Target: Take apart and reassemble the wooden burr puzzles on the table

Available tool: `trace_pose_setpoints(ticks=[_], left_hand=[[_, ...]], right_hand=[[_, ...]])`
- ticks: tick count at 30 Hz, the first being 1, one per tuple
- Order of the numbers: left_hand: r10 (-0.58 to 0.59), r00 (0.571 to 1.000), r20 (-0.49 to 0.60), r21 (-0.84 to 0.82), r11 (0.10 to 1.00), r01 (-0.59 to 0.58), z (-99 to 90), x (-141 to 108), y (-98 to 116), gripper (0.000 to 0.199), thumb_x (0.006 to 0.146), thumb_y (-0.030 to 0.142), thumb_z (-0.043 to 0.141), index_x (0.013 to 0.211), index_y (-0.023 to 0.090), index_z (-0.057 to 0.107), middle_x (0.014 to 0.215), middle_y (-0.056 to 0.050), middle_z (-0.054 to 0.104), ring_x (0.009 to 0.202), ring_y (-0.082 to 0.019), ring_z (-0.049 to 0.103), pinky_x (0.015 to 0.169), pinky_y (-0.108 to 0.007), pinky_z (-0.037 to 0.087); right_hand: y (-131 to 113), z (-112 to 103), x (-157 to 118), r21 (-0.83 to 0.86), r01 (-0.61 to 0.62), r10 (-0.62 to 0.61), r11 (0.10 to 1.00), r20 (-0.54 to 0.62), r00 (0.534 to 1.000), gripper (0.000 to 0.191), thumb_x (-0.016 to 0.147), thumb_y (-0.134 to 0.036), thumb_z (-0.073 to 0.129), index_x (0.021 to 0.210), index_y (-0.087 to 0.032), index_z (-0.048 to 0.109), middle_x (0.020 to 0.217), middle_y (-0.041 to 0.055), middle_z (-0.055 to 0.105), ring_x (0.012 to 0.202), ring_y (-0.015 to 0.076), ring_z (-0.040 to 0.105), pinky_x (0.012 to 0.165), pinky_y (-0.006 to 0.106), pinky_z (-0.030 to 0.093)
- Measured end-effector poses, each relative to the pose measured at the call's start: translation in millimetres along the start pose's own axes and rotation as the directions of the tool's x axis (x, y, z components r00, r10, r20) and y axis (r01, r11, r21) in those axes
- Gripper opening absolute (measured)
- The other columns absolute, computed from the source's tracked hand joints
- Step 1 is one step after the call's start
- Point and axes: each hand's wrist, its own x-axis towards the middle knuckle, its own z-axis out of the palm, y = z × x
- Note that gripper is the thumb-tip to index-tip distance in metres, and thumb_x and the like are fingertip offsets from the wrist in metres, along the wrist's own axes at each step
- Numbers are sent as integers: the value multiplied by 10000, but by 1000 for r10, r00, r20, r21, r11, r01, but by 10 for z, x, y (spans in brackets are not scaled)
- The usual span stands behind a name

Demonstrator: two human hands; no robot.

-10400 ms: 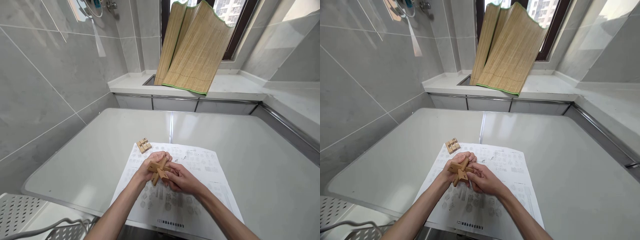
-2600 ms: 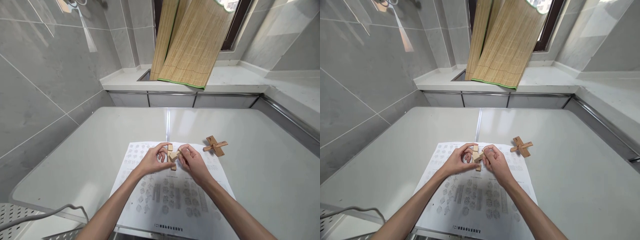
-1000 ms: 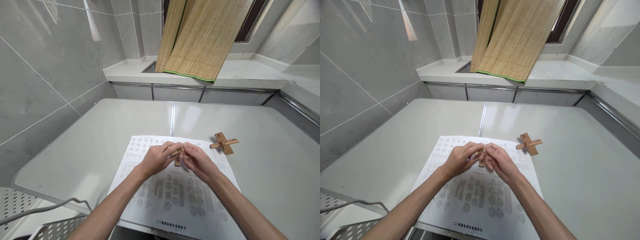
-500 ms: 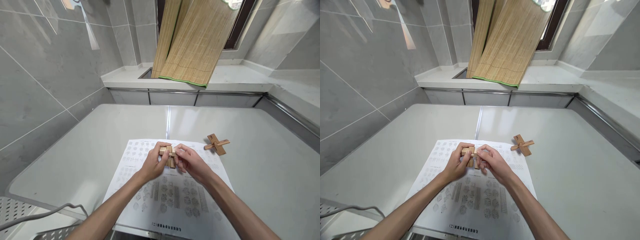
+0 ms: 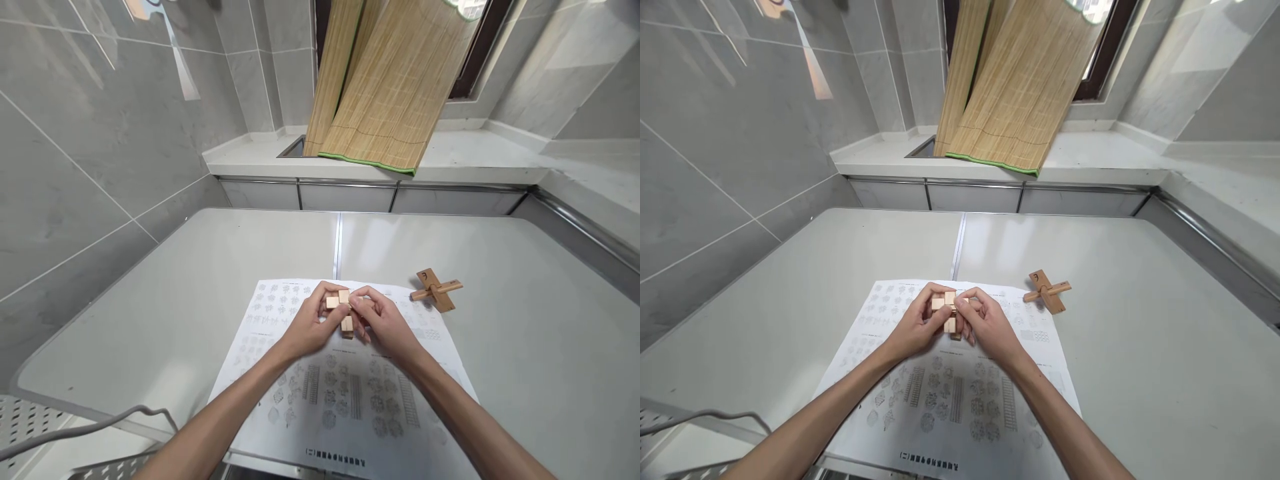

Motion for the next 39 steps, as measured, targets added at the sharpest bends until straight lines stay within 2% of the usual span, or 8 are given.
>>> trace_pose_setpoints(ticks=[5, 14, 17, 21, 24, 29, 34, 39], left_hand=[[-31, 998, 55, 8, 1000, 30, 17, -19, 33, 741, 704, 448, 917, 1287, 231, 516, 900, -7, 667, 688, -133, 610, 609, -244, 462], [-132, 991, 10, -277, 952, 129, -18, 66, 22, 678, 705, 381, 932, 1231, 205, 542, 1006, -60, 717, 903, -212, 726, 783, -318, 584], [-167, 980, -110, -322, 939, 123, -88, 111, -6, 661, 711, 393, 928, 1222, 198, 556, 1064, -82, 729, 943, -217, 728, 817, -316, 581], [-195, 953, -231, -340, 934, 108, -150, 147, -94, 676, 718, 397, 927, 1244, 217, 544, 1156, -92, 731, 939, -193, 725, 849, -310, 563], [-177, 951, -253, -345, 935, 82, -151, 159, -156, 669, 716, 394, 930, 1232, 217, 545, 1167, -87, 731, 926, -173, 720, 878, -312, 550], [-146, 956, -256, -325, 944, 57, -130, 154, -169, 680, 701, 381, 942, 1225, 209, 544, 1165, -93, 731, 934, -175, 719, 886, -313, 543], [-150, 960, -238, -338, 939, 63, -122, 147, -149, 677, 710, 399, 931, 1225, 208, 535, 1213, -111, 727, 962, -192, 737, 915, -335, 556], [-120, 966, -228, -319, 947, 42, -92, 131, -123, 678, 715, 378, 927, 1232, 216, 521, 1195, -100, 727, 977, -189, 735, 909, -323, 562]], right_hand=[[12, -7, -1, -13, 9, -9, 1000, -59, 998, 383, 949, -590, 666, 859, -228, 579, 518, -65, 562, 431, 98, 439, 463, 227, 349], [-18, 28, -15, -62, 5, -17, 998, -200, 980, 452, 950, -621, 635, 1171, -228, 605, 634, -29, 640, 505, 129, 502, 531, 259, 445], [-41, 21, -26, -247, 35, -100, 968, -254, 962, 366, 969, -572, 617, 1070, -221, 640, 726, 6, 663, 627, 161, 553, 617, 285, 476], [-43, -24, -51, -620, 138, -250, 772, -97, 963, 183, 947, -411, 638, 971, -230, 649, 916, 49, 681, 779, 204, 590, 727, 331, 486], [-60, -81, -82, -768, 263, -282, 585, 111, 953, 314, 827, -355, 761, 1064, -245, 589, 1034, 58, 651, 890, 240, 594, 772, 353, 491], [-53, -143, -105, -873, 306, -222, 380, 236, 946, 375, 780, -383, 811, 864, -253, 469, 828, -2, 587, 728, 204, 520, 624, 299, 402], [30, -136, -69, -881, 314, -268, 353, 226, 936, 196, 909, -246, 625, 783, -243, 475, 683, -42, 505, 607, 157, 467, 582, 286, 344], [51, -191, -31, -863, 284, -379, 418, 119, 918, 106, 1006, -303, 553, 1043, -254, 639, 834, 6, 626, 645, 172, 541, 611, 301, 422]])
